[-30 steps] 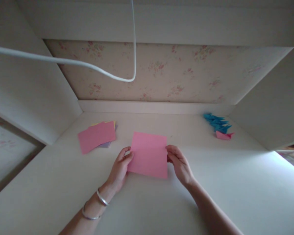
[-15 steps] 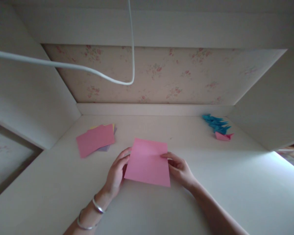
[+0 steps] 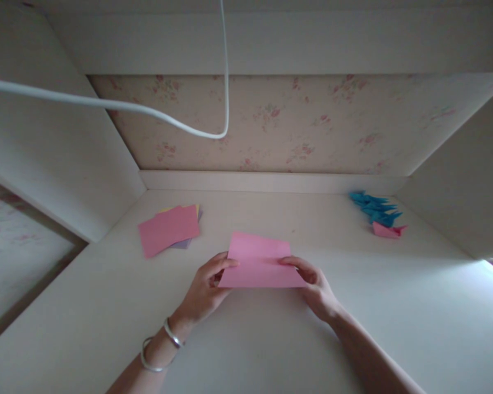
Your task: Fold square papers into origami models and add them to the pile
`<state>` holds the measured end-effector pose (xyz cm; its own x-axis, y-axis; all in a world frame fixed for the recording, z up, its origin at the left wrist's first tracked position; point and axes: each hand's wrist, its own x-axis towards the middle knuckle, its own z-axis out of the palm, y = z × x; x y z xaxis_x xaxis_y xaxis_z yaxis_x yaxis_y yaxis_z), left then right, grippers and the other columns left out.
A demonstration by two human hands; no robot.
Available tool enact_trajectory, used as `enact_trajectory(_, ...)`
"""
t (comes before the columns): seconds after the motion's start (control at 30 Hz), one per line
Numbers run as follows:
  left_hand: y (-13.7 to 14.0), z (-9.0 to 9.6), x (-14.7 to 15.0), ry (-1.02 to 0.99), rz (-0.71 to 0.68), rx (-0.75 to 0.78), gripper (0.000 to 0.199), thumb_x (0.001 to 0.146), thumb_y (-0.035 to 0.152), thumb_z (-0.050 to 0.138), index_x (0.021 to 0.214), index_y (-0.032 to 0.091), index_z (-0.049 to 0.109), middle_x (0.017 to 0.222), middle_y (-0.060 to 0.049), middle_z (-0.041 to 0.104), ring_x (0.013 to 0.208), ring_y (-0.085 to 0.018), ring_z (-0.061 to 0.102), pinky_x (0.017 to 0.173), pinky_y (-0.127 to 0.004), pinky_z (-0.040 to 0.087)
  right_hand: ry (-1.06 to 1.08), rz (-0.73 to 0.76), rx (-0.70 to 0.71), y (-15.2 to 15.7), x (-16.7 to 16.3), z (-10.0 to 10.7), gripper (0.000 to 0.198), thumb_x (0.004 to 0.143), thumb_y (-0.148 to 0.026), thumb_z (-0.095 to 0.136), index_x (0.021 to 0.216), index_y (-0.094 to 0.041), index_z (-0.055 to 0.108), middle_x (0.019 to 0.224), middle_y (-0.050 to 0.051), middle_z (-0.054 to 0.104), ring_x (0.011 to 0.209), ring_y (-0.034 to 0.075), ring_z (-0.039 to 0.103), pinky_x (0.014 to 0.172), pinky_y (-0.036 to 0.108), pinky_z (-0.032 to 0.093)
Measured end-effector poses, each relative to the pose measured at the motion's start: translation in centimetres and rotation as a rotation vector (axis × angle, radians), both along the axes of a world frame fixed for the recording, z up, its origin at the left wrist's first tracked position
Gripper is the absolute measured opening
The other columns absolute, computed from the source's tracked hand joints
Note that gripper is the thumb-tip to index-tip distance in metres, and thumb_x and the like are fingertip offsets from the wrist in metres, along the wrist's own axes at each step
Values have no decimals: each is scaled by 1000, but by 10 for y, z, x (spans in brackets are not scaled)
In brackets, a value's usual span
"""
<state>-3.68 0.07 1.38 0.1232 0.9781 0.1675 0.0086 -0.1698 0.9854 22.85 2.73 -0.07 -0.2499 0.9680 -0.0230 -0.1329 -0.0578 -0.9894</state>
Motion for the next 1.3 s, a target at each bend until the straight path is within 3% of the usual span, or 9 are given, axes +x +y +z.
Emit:
enact_trajectory(0.2,-1,4,1,168,-15,24,18,84,32,71,89,17,79,124,-14,65,94,-23,69,69,-25,56,-38,-19,34,-3,-4,5,38,66,-51,82,87,-19,77,81,8,74,73,22,67,69,33,53)
enact_trajectory(0.33,-1,5,7,219,-33,45,23,89,34,66,101,17,77,109,-11,70,96,-23,67,76,-28,55,-47,-88,67,-4,-9,5,35,76,-53,74,71,-18,74,72,5,69,70,18,61,66,28,49)
enact_trajectory(0.47,-4,-1,14,143,-3,-88,40,87,36,69,122,17,64,104,-9,72,88,-21,68,75,-28,56,-48,-172,60,-5,-14,3,29,79,-46,75,75,-18,74,70,3,67,66,15,58,61,26,47)
enact_trajectory(0.63,-9,-5,18,3,67,-168,78,83,37,74,147,21,32,114,-11,67,91,-21,69,75,-29,57,-19,-210,42,-5,-17,-1,29,77,-45,76,87,-18,74,74,3,70,69,16,60,64,27,49)
enact_trajectory(0.73,-11,-3,18,-3,57,-209,83,84,39,71,151,22,24,104,-7,68,84,-19,69,72,-29,56,-9,-210,35,-6,-18,-4,29,78,-44,76,90,-18,73,77,4,71,70,16,61,65,28,50)
enact_trajectory(0.87,-12,-1,19,12,31,-248,73,86,40,68,147,20,32,91,-3,67,73,-17,67,69,-29,56,-1,-210,32,-6,-18,-6,28,80,-42,75,95,-18,73,80,4,71,72,16,61,66,29,50)
enact_trajectory(1.0,-11,-4,18,75,77,-171,57,91,39,63,140,19,43,89,-3,66,79,-17,65,73,-27,53,4,-207,30,-5,-20,-3,30,81,-43,73,98,-19,72,85,5,73,74,17,62,67,30,51)
enact_trajectory(1.13,-10,-7,16,182,143,-100,47,93,37,60,134,17,48,79,1,61,68,-13,58,62,-22,46,78,-201,1,-6,-24,2,37,80,-42,75,109,-22,65,89,4,75,77,18,66,69,30,53)
enact_trajectory(1.3,-9,-3,14,337,122,-53,43,92,36,60,129,15,58,66,4,53,57,-11,50,55,-20,41,114,-250,-43,-6,-27,2,51,77,-41,79,120,-23,58,86,4,76,76,19,69,72,33,55)
